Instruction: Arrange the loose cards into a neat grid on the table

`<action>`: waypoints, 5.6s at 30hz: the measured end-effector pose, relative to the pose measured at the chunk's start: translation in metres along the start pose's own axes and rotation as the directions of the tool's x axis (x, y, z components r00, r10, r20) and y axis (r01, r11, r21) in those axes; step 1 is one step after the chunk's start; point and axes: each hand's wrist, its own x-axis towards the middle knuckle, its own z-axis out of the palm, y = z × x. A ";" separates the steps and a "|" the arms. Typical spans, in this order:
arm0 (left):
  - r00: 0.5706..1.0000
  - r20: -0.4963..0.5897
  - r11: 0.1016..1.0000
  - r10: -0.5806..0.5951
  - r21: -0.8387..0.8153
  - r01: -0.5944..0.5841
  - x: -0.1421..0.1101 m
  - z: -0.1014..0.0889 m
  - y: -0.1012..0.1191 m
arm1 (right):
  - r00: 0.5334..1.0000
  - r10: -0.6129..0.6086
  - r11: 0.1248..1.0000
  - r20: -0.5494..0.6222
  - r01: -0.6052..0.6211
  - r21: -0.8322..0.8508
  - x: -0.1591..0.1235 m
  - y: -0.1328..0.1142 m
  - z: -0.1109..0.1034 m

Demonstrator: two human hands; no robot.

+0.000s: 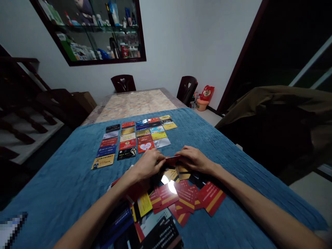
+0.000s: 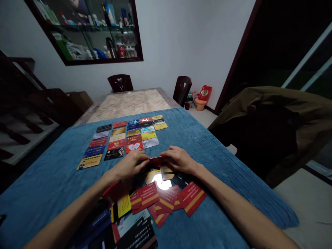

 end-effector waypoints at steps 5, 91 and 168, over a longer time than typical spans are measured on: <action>0.999 -0.016 1.000 -0.028 0.013 0.028 0.002 0.003 -0.003 | 0.999 0.042 0.997 -0.006 -0.042 -0.060 -0.001 0.000 0.003; 0.903 -0.428 0.979 0.032 0.193 0.057 -0.054 -0.003 -0.055 | 0.982 -0.183 0.924 -0.057 0.152 -0.351 0.081 -0.028 0.027; 0.907 -0.271 0.900 -0.323 0.207 0.383 -0.071 -0.018 -0.182 | 0.895 0.196 0.932 0.400 -0.043 -0.360 0.215 -0.017 0.101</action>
